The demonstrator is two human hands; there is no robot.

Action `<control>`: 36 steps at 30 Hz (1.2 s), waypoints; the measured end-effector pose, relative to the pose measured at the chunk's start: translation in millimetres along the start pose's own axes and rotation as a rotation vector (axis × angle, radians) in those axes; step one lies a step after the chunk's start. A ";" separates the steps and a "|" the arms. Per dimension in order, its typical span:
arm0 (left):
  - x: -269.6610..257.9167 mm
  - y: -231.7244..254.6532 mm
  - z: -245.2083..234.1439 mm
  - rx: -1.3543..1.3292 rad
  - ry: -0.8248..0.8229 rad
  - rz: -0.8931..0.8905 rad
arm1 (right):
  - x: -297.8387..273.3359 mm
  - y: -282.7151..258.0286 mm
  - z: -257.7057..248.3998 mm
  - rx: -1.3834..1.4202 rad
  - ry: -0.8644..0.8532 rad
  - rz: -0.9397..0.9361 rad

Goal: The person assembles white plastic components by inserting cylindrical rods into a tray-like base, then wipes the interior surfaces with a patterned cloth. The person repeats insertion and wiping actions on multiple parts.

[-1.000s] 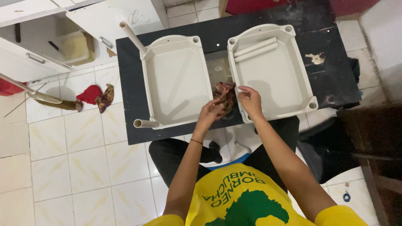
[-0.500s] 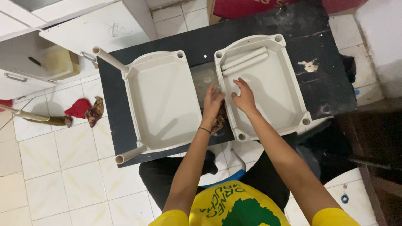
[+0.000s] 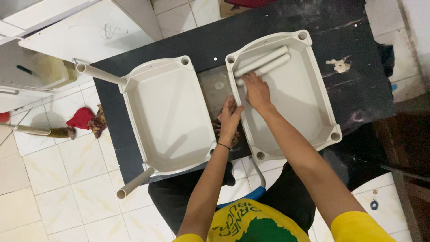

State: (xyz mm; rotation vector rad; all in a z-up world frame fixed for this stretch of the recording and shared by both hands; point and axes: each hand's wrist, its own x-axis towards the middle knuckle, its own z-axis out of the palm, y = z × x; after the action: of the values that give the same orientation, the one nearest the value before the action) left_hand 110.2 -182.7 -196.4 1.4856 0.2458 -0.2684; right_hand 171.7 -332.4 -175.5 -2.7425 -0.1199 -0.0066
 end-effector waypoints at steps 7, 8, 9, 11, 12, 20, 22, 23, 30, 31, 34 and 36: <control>-26.7 19.5 -12.2 -0.002 0.041 0.004 | -27.6 -22.5 -49.1 -0.114 0.144 -0.089; -31.5 21.6 -14.0 -0.031 0.042 0.036 | -35.3 -28.5 -59.6 -0.052 0.183 -0.085; -35.8 24.8 -14.6 -0.061 0.040 0.071 | -42.0 -34.1 -71.0 0.010 0.226 -0.081; -50.5 32.4 -14.9 -0.121 -0.068 0.103 | -51.7 -46.2 -92.1 0.283 0.225 -0.018; -60.1 37.4 -14.7 -0.149 -0.123 0.118 | -56.6 -51.9 -101.4 0.493 0.180 0.040; -141.7 96.7 -18.5 -0.119 -0.299 0.150 | -105.3 -97.9 -133.9 1.175 -0.103 0.110; -154.6 106.3 -22.9 -0.152 -0.287 0.170 | -117.9 -106.2 -134.5 1.226 -0.115 0.132; -162.1 108.6 -25.4 -0.160 -0.262 0.177 | -126.2 -109.7 -133.6 1.250 -0.128 0.152; -182.1 88.4 -55.1 -0.191 -0.010 0.189 | -204.5 -114.3 -92.2 1.322 -0.398 0.407; -183.5 80.3 -59.6 -0.137 -0.011 0.191 | -214.9 -112.4 -83.6 1.354 -0.456 0.457; -182.8 51.5 -73.1 -0.011 -0.025 0.188 | -237.6 -103.8 -61.1 1.350 -0.421 0.336; -181.2 31.1 -86.2 0.025 -0.043 0.169 | -246.3 -94.7 -54.2 1.292 -0.380 0.383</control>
State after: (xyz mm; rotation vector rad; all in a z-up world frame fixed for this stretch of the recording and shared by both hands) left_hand -50.9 -90.0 -114.5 1.5134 0.0818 -0.1681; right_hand -81.1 -286.8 -94.3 -1.4110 0.2289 0.5068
